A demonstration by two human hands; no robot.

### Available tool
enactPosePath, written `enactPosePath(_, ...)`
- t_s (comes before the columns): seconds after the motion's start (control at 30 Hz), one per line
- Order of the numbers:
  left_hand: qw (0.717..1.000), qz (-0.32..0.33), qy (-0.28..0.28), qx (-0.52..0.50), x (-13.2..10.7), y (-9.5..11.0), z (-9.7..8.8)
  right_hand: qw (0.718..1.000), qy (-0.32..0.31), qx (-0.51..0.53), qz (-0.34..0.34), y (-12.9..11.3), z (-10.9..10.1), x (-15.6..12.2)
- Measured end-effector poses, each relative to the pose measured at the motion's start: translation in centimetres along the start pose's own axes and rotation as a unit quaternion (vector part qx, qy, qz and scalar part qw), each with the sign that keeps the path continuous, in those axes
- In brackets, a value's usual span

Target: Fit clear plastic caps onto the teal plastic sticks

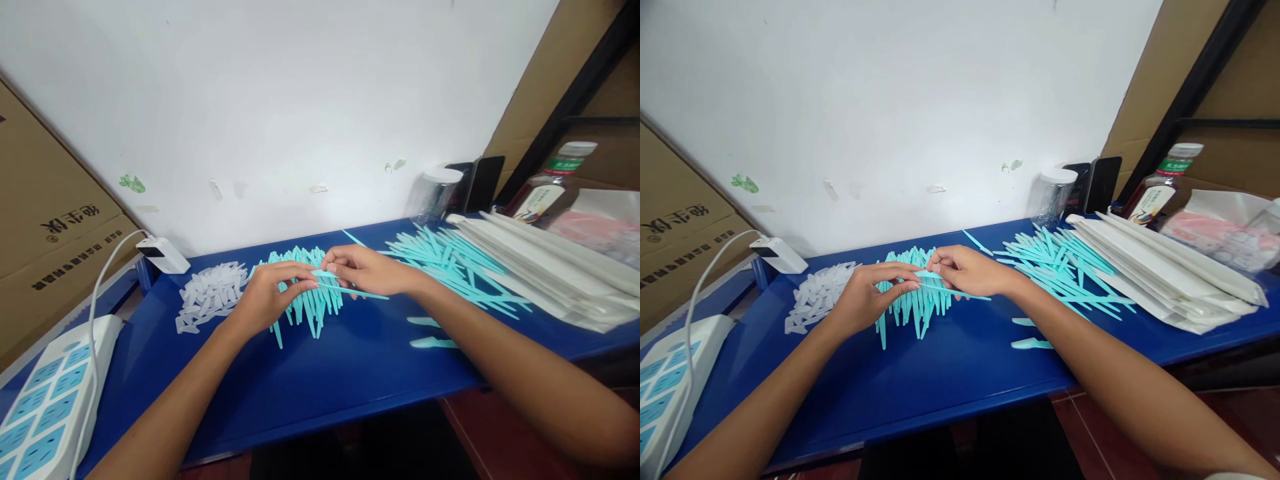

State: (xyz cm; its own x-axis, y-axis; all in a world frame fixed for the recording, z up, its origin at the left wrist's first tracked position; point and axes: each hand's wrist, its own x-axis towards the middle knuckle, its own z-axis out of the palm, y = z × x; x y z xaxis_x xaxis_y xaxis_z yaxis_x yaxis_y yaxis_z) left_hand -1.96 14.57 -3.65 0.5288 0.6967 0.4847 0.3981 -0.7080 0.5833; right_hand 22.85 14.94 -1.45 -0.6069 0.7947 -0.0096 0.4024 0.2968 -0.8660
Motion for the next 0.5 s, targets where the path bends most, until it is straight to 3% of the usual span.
enactPosePath(0.2,0.997,0.050,0.031,0.047,-0.16,-0.67,0.37,0.998,0.006,-0.044,-0.038,0.05,0.24,0.13)
enactPosePath(0.37,0.996,0.027,0.054,0.069,-0.05,-0.50,0.19,0.988,0.035,-0.124,-0.083,0.14,-0.02,0.08)
enactPosePath(0.5,0.997,-0.008,0.064,0.036,0.01,-0.19,-0.06,0.992,0.045,-0.061,-0.101,0.58,-0.12,-0.05)
